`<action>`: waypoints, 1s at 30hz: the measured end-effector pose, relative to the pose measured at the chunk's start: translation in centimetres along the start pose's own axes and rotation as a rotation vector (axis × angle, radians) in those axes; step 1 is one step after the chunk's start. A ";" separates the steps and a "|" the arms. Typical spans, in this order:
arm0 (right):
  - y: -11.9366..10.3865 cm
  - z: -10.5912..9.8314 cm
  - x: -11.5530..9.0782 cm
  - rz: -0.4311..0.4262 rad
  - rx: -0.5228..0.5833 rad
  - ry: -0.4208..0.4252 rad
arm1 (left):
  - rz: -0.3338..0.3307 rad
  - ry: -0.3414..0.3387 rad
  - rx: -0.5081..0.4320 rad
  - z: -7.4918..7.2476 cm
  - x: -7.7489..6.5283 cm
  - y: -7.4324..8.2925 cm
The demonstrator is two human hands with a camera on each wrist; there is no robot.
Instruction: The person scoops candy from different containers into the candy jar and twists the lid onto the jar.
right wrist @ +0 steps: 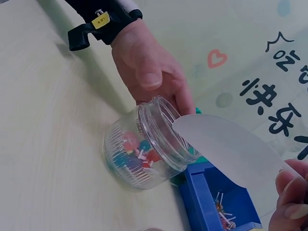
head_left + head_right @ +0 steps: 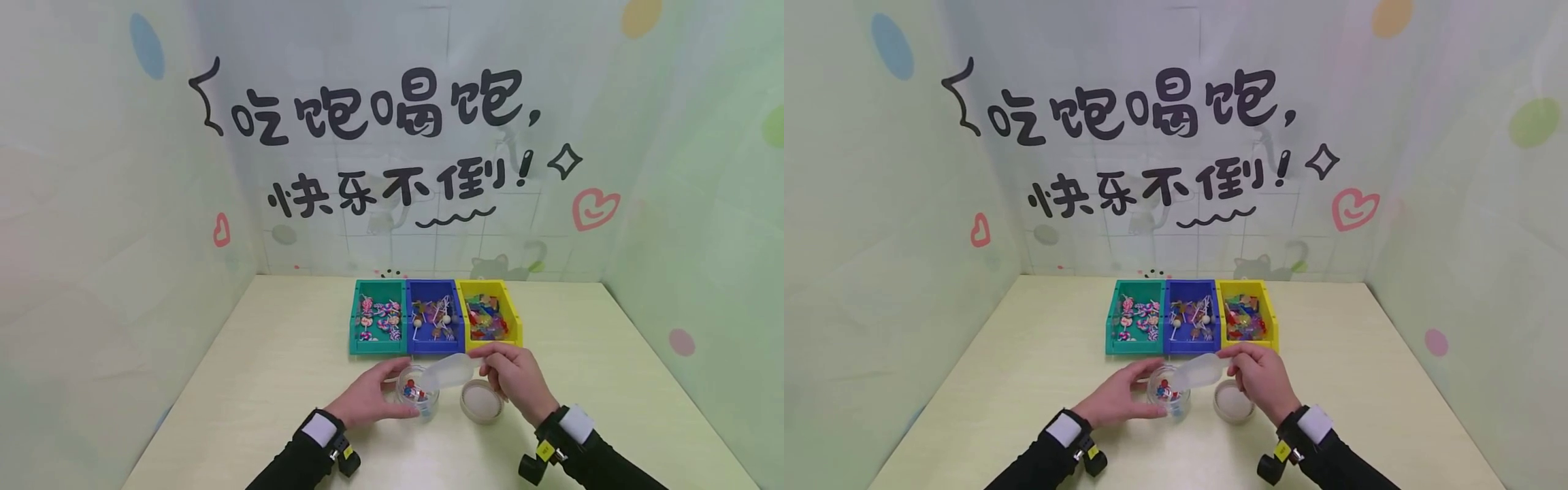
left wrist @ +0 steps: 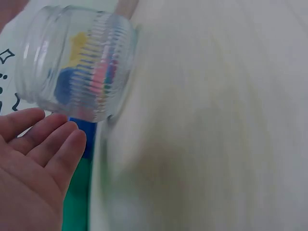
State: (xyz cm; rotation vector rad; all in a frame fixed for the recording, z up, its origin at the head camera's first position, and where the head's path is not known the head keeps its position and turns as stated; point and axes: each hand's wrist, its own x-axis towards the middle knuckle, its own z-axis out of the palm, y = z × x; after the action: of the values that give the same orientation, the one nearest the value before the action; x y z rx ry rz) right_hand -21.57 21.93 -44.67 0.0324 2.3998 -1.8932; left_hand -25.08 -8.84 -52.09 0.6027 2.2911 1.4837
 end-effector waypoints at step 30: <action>0.6 -3.5 0.2 -0.027 0.062 0.152 | 0.025 0.487 0.132 -4.8 2.5 1.7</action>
State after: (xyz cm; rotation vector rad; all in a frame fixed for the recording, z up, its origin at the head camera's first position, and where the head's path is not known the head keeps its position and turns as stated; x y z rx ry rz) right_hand -21.91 25.51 -44.44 0.1540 2.4471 -2.0466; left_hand -29.28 -10.62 -48.78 0.3271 2.7706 1.6425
